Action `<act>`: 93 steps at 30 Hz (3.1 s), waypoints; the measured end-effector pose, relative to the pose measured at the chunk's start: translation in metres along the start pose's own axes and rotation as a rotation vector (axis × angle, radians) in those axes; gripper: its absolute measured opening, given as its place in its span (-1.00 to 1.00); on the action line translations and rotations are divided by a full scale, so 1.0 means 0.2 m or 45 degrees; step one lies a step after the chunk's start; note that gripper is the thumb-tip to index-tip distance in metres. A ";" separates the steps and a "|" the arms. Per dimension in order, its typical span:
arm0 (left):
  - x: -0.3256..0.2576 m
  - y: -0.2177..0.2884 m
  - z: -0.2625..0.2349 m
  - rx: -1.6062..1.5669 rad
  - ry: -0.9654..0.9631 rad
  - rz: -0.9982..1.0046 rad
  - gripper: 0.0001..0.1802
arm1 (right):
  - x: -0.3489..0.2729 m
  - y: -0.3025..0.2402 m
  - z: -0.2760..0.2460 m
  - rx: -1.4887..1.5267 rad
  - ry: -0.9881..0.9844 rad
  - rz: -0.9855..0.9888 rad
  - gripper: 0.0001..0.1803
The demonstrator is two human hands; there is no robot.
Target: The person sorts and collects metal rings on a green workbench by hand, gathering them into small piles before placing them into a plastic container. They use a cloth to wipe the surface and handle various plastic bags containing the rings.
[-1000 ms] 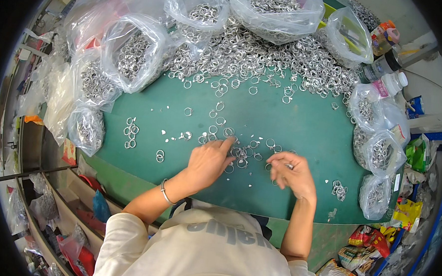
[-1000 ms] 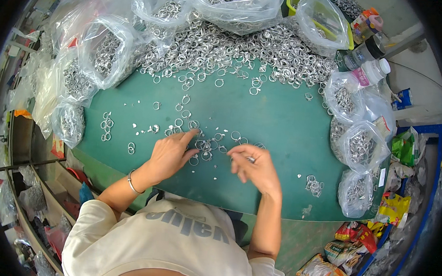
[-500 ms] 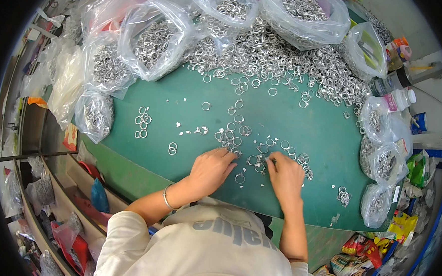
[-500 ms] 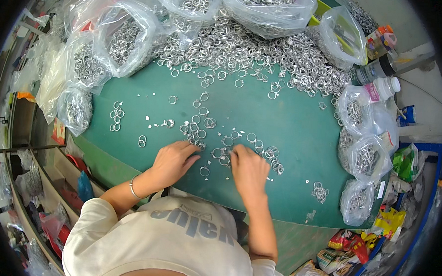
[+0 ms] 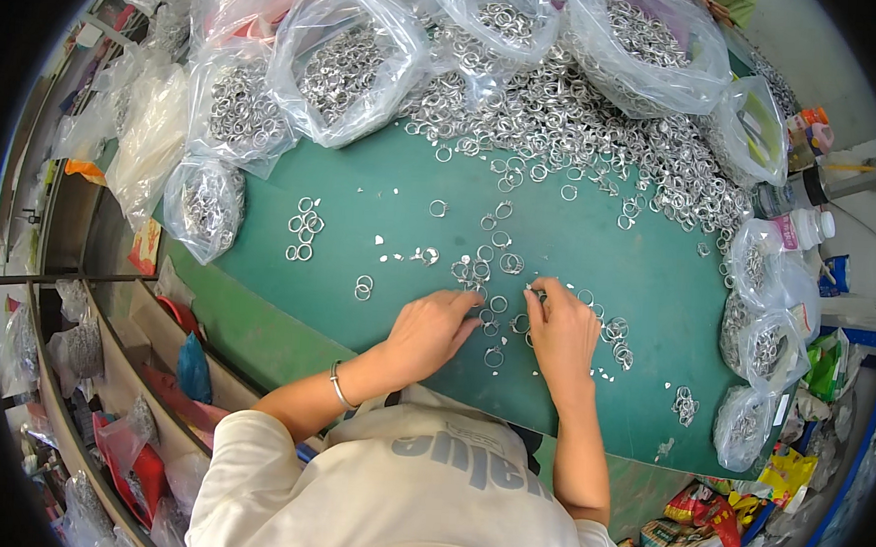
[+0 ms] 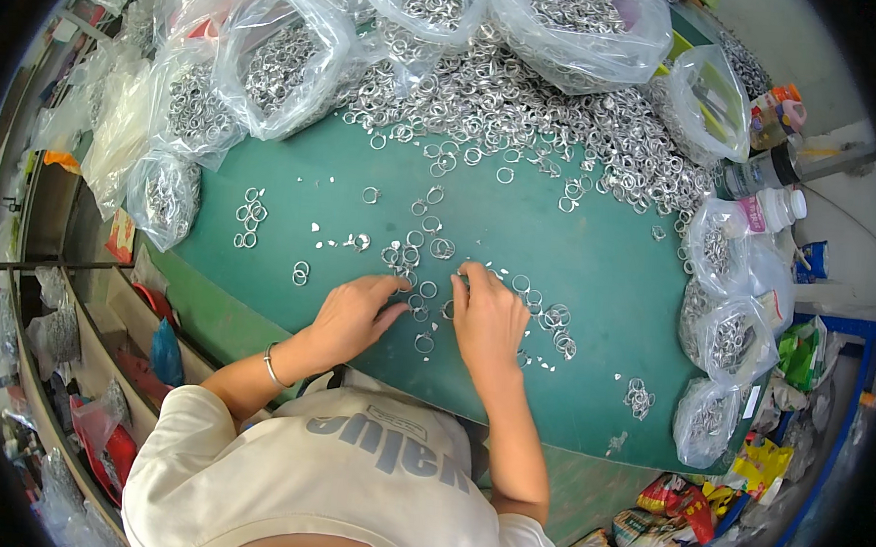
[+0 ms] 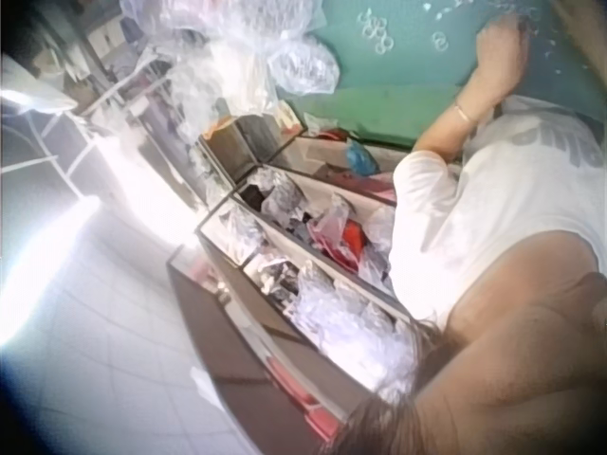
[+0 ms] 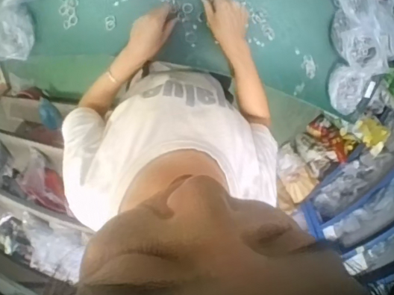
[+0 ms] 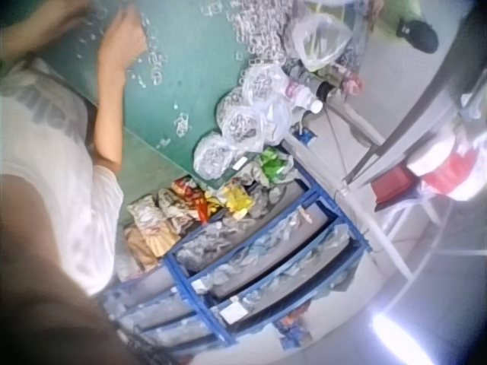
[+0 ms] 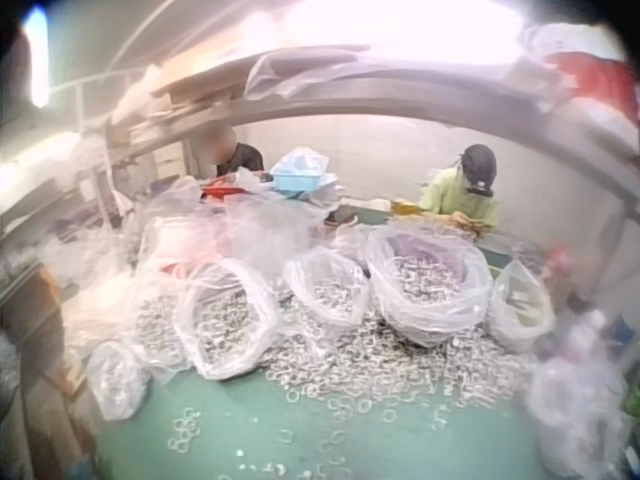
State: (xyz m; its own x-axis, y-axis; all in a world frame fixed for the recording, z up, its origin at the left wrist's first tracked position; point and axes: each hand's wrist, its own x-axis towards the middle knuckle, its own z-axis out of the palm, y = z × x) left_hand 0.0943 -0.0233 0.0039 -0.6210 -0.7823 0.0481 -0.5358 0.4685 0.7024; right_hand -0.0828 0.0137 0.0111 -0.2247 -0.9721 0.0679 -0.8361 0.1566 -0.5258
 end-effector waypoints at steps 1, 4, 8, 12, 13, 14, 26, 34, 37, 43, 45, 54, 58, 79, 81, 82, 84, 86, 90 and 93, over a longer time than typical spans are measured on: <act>0.01 -0.01 -0.01 0.002 0.009 -0.029 -0.76 | 0.00 -0.01 0.00 0.009 0.003 -0.041 -0.88; 0.03 0.00 -0.04 0.016 0.060 -0.125 -0.77 | 0.00 -0.06 0.04 -0.016 -0.025 -0.148 -0.89; 0.06 -0.02 -0.08 0.018 0.079 -0.371 -0.75 | -0.01 -0.05 0.08 -0.019 -0.091 -0.172 -0.90; 0.07 -0.12 -0.08 0.125 0.168 -0.154 -0.75 | -0.01 -0.06 0.02 0.054 -0.088 -0.070 -0.93; 0.07 -0.13 -0.07 0.130 0.198 -0.135 -0.77 | -0.01 -0.06 0.04 0.030 -0.094 -0.112 -0.94; 0.07 -0.13 -0.05 0.134 0.227 -0.115 -0.78 | -0.02 -0.06 0.07 0.006 -0.100 -0.154 -0.94; 0.09 -0.20 -0.06 0.102 0.325 -0.015 -0.88 | 0.01 -0.05 0.07 0.026 -0.092 -0.216 -0.91; 0.05 -0.22 -0.16 -1.758 -0.250 -0.617 -0.85 | -0.01 -0.04 0.00 1.636 -0.380 0.605 -0.91; 0.03 -0.22 -0.14 -2.177 -0.399 -0.614 -0.81 | -0.03 -0.03 0.00 1.962 -0.488 0.677 -0.92; 0.02 -0.21 -0.06 -2.232 -0.493 -0.602 -0.73 | -0.06 -0.04 -0.02 2.037 -0.502 0.743 -0.91; 0.03 -0.20 -0.07 -2.212 -0.511 -0.566 -0.80 | -0.06 -0.05 -0.04 1.920 -0.458 0.672 -0.91; 0.03 -0.23 -0.03 -2.171 -0.466 -0.372 -0.85 | 0.11 -0.18 -0.25 1.367 0.183 0.236 -0.93; 0.02 -0.16 -0.07 -2.010 -0.453 -0.407 -0.88 | 0.61 -0.40 -0.36 0.686 0.870 -0.340 -0.89; 0.02 0.00 -0.09 -1.114 0.010 -0.231 -0.83 | -0.06 -0.16 0.08 2.445 -0.580 0.851 -0.63; 0.04 0.04 -0.07 -1.375 0.098 -0.342 -0.85 | -0.06 -0.13 0.11 2.561 -0.603 0.850 -0.64; 0.05 0.06 -0.07 -1.502 0.146 -0.400 -0.85 | -0.06 -0.12 0.11 2.623 -0.603 0.858 -0.65; 0.04 0.02 -0.07 -1.697 0.110 -0.641 -0.84 | -0.08 -0.10 0.12 2.745 -0.605 0.874 -0.67; 0.02 -0.05 -0.05 -1.881 0.039 -0.732 -0.77 | -0.09 -0.08 0.12 2.811 -0.613 0.873 -0.66; 0.01 -0.07 -0.03 -2.295 0.059 -0.677 -0.73 | -0.11 -0.07 0.11 2.877 -0.604 0.935 -0.61; 0.02 -0.06 -0.02 -2.485 0.110 -0.691 -0.71 | -0.11 -0.07 0.11 2.881 -0.552 0.976 -0.58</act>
State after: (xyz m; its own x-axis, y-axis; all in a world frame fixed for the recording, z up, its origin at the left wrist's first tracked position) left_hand 0.1005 -0.0344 -0.0025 -0.5854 -0.7031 -0.4037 0.6261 -0.7083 0.3259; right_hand -0.0545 0.0299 -0.0018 0.2159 -0.8717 -0.4400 0.9530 0.2861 -0.0991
